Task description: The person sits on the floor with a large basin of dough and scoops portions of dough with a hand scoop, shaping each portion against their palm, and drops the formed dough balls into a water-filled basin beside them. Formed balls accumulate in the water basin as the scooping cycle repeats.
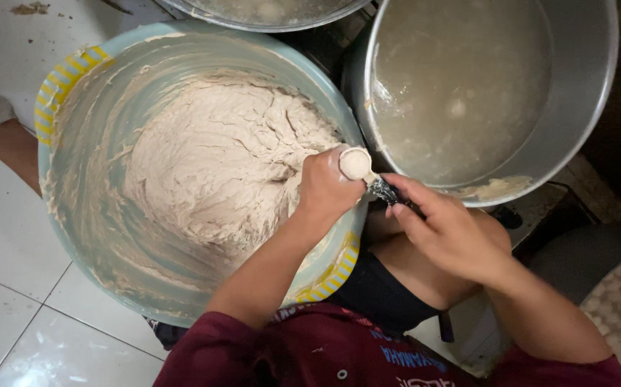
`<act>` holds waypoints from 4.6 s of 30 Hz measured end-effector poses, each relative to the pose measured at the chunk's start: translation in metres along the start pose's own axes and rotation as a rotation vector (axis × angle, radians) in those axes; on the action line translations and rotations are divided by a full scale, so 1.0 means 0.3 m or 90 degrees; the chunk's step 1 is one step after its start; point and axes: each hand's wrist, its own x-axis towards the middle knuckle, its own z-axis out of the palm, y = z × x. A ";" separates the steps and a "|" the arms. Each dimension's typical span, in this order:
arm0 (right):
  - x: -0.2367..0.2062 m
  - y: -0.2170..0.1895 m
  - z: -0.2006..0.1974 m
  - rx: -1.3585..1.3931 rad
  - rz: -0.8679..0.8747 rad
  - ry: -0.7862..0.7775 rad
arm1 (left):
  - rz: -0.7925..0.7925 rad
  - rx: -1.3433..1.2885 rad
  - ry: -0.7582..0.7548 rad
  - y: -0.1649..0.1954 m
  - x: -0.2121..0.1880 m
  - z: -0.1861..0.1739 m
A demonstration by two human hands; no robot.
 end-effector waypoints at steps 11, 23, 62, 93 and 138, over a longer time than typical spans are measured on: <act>0.086 0.038 -0.147 -0.152 0.150 0.133 | -0.038 0.173 0.100 -0.102 0.014 0.023; -0.007 0.031 -0.067 -0.066 0.141 0.024 | 0.187 -0.046 0.155 -0.090 -0.019 0.056; -0.012 0.044 -0.008 0.070 0.152 -0.050 | -0.005 0.012 -0.029 -0.035 -0.026 0.049; -0.010 0.099 -0.166 0.164 0.190 0.078 | 0.174 0.010 0.104 -0.089 -0.002 0.043; 0.040 0.025 -0.151 -0.105 0.224 0.101 | -0.057 0.182 0.087 -0.038 -0.011 0.029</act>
